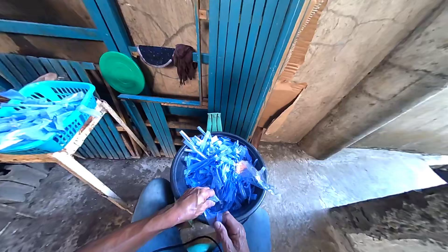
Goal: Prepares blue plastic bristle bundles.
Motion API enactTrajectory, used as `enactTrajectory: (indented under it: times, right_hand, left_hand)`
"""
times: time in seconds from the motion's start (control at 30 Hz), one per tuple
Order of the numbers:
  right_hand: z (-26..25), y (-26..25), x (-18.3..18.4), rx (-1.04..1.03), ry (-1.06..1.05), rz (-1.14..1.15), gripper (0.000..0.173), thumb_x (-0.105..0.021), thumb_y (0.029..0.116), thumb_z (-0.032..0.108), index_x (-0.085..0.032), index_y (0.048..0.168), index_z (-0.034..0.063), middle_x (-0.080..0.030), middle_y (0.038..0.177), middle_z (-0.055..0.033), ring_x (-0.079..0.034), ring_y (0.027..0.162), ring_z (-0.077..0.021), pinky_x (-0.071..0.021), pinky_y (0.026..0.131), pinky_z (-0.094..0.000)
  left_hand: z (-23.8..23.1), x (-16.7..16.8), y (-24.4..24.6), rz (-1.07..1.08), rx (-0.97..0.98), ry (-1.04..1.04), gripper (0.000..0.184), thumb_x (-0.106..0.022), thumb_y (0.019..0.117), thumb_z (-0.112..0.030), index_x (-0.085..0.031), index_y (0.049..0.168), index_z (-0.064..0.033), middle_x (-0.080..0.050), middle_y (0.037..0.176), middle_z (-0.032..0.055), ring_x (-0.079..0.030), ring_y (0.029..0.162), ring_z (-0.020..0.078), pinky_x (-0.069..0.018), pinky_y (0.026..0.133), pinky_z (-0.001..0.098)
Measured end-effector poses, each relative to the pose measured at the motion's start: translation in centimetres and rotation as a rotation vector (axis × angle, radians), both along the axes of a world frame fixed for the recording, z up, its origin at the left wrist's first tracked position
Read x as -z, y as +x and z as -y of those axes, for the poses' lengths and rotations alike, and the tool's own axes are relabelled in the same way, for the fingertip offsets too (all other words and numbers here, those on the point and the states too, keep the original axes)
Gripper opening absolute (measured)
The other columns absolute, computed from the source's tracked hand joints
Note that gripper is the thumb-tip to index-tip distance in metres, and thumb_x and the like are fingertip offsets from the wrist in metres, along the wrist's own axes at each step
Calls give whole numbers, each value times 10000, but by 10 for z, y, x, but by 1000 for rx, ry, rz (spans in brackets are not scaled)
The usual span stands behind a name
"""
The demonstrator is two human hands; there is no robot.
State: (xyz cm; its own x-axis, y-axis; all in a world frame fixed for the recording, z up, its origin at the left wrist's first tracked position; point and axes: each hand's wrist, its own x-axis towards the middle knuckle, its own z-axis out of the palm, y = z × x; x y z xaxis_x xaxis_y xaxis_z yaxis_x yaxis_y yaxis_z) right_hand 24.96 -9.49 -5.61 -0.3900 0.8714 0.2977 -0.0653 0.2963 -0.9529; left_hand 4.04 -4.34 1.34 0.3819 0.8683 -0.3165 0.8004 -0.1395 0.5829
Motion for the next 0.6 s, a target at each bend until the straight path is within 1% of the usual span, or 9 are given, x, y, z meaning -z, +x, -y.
enactTrajectory:
  times: [0.1,0.2,0.27,0.3,0.37,0.4,0.43,0.5,0.6]
  right_hand:
    - [-3,2,-4,-79,87,18,278,-572,1038,214,-666,917,-17,-637,838,-85,-625,711,-92,-553,648,-242]
    - [-6,2,-8,-76,140,1,275,-561,1046,210,-683,945,-15,-666,891,-96,-652,762,-103,-573,685,-255]
    - [-11,1,-10,10,146,-64,262,-567,1044,216,-709,975,7,-685,1051,-111,-671,897,-129,-593,766,-284]
    - [-15,1,-12,44,117,-95,260,-561,1049,225,-711,1000,18,-674,1126,-110,-665,915,-120,-589,763,-273]
    - [-21,-1,-18,65,2,-143,279,-518,1067,206,-703,1111,2,-684,1172,-104,-662,747,-78,-582,607,-239]
    - [-22,-3,-22,49,-74,-163,291,-488,1075,180,-683,1173,-12,-706,1116,-96,-655,673,-83,-574,559,-246]
    - [-24,-6,-24,37,-141,-180,291,-461,1082,166,-667,1183,-14,-721,981,-83,-645,604,-93,-566,518,-253]
    - [-27,-11,-23,13,-228,-186,276,-422,1095,192,-631,1091,11,-670,741,-51,-604,511,-100,-534,467,-253]
    - [-29,-16,-21,16,-324,-208,269,-431,1088,215,-603,983,38,-569,635,-32,-529,467,-104,-483,442,-258]
  left_hand:
    - [2,0,-5,-12,36,73,321,-528,1061,-288,-691,1102,-15,-692,1055,169,-683,988,323,-528,874,532]
    - [7,2,-9,12,107,160,298,-521,1059,-256,-687,1070,-8,-687,1008,176,-690,940,330,-546,822,525]
    - [10,1,-10,55,181,229,261,-536,1045,-207,-704,1059,-8,-698,983,177,-703,915,332,-565,794,525]
    - [11,0,-10,80,224,260,244,-540,1038,-191,-705,1034,-11,-697,961,170,-702,903,325,-568,782,513]
    - [14,-1,-8,108,287,329,229,-555,1032,-191,-702,972,-26,-689,907,144,-698,874,296,-573,757,472]
    - [16,-2,-6,108,300,371,225,-560,1021,-184,-689,928,-25,-673,871,139,-691,847,292,-570,729,461]
    - [18,-3,-3,87,295,421,229,-565,1010,-187,-673,887,-28,-663,842,132,-687,825,291,-567,702,452]
    - [22,-4,1,29,235,558,215,-603,975,-216,-688,861,-55,-677,813,101,-698,791,262,-573,650,418]
    - [27,1,6,36,143,778,139,-655,927,-257,-720,908,-135,-665,873,38,-681,819,178,-580,645,314]
